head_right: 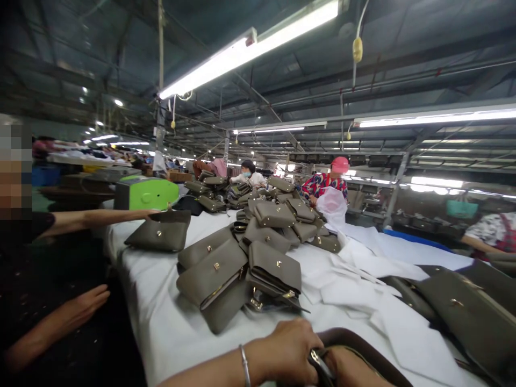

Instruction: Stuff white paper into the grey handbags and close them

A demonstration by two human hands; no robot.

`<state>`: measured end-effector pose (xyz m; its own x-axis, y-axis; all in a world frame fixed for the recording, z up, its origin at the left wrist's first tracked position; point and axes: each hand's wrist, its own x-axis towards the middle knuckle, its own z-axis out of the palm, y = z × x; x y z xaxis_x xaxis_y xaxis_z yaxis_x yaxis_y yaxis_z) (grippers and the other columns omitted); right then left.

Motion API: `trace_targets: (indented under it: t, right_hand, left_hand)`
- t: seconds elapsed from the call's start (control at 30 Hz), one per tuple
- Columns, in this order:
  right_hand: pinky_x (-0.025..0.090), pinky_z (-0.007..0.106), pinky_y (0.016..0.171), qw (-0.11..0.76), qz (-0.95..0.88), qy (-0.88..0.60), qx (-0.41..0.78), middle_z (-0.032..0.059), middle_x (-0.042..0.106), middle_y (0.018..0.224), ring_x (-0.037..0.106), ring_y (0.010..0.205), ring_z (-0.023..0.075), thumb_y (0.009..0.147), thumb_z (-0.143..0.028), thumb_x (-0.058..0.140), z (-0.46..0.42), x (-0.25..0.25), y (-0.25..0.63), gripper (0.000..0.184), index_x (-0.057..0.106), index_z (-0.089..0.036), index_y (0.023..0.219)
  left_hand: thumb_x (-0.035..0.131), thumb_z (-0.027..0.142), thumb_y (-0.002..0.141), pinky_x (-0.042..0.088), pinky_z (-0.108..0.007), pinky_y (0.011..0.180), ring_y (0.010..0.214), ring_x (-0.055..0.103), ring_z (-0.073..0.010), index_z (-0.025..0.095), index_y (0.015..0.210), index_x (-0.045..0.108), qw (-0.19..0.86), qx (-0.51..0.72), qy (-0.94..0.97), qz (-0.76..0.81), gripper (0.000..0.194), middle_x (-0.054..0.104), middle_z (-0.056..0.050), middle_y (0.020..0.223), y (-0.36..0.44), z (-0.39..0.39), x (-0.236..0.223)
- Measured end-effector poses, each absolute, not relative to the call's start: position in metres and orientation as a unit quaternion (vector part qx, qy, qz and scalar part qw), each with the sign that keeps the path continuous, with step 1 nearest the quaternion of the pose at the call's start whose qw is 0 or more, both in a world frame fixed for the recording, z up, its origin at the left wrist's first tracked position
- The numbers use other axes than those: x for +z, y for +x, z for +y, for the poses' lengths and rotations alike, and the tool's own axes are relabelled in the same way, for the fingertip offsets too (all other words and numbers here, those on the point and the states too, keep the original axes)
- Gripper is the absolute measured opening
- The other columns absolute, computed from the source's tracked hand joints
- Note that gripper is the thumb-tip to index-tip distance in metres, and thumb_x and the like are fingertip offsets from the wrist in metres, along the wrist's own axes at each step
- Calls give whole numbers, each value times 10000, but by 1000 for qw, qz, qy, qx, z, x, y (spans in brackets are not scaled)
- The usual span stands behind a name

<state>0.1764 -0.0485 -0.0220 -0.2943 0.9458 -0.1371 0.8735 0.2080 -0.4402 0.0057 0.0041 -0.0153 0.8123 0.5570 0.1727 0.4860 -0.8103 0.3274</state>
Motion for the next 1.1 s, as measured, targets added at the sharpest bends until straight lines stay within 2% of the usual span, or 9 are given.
trace_targets:
  t: [0.17, 0.37, 0.5, 0.6, 0.67, 0.8, 0.9, 1.0, 1.1]
  right_hand:
    - [458, 309, 690, 79, -759, -610, 213, 49, 665, 773, 602, 801, 248, 645, -174, 491, -53, -8, 169, 183, 658, -197, 717]
    - [368, 245, 540, -15, -752, -595, 283, 12, 624, 677, 550, 606, 160, 597, -103, 463, -62, 9, 179, 219, 634, -176, 711]
    - [420, 261, 599, -1, -766, -633, 113, 67, 672, 742, 600, 665, 189, 724, -191, 494, -73, 4, 179, 182, 671, -169, 758]
    - [459, 319, 675, 6, -753, -657, -47, 131, 694, 792, 651, 734, 249, 779, -169, 450, -80, -3, 175, 242, 691, -149, 784]
    - [467, 349, 692, 6, -747, -661, -74, 152, 703, 835, 667, 772, 283, 795, -154, 428, -84, -2, 173, 272, 697, -144, 837]
    - [469, 314, 640, 93, -763, -639, 16, 112, 706, 786, 669, 731, 264, 814, -253, 470, -101, 7, 188, 231, 687, -174, 804]
    - [503, 263, 747, 218, -788, -572, 62, 44, 700, 916, 659, 844, 197, 846, -259, 476, -121, -2, 222, 208, 666, -227, 925]
    - [481, 268, 941, 293, -792, -535, -20, 53, 633, 1176, 597, 1086, 189, 878, -320, 493, -139, -30, 264, 317, 592, -250, 1171]
    - [491, 287, 959, 309, -809, -487, -118, 76, 590, 1260, 574, 1140, 217, 862, -363, 551, -143, -60, 294, 474, 491, -246, 1317]
  left_hand:
    - [547, 258, 620, 454, -294, 554, 769, 640, -260, 205, 833, 701, 98, 119, 945, 289, 268, 689, -97, 804, 3, 2, -15]
    - [542, 263, 658, 468, -271, 604, 777, 635, -220, 243, 850, 683, 76, 112, 946, 295, 240, 687, -47, 794, 1, -1, -14]
    - [556, 318, 689, 484, -291, 629, 774, 621, -225, 227, 845, 681, 45, 114, 947, 296, 220, 669, -52, 782, 0, -6, -6]
    - [602, 402, 701, 495, -363, 786, 971, 573, -273, 201, 932, 664, 1, 143, 954, 263, 312, 648, -91, 984, 4, -19, 10]
    - [589, 435, 743, 474, -370, 863, 1039, 540, -265, 204, 1002, 635, -33, 168, 961, 216, 350, 623, -88, 1063, 12, -31, 23]
    - [497, 298, 808, 497, -306, 716, 870, 613, -223, 220, 1012, 614, -46, 110, 971, 209, 247, 671, -55, 917, 30, -46, 37]
    - [493, 306, 817, 481, -284, 637, 779, 623, -208, 225, 920, 637, -71, 72, 972, 213, 195, 669, -44, 841, 39, -41, 31]
    - [506, 375, 832, 470, -279, 611, 782, 612, -204, 243, 812, 641, -108, 74, 973, 188, 190, 636, -29, 822, 47, -32, 25]
    - [514, 343, 828, 456, -275, 573, 775, 618, -212, 224, 801, 620, -127, 40, 977, 168, 162, 641, -38, 826, 60, -30, 30]
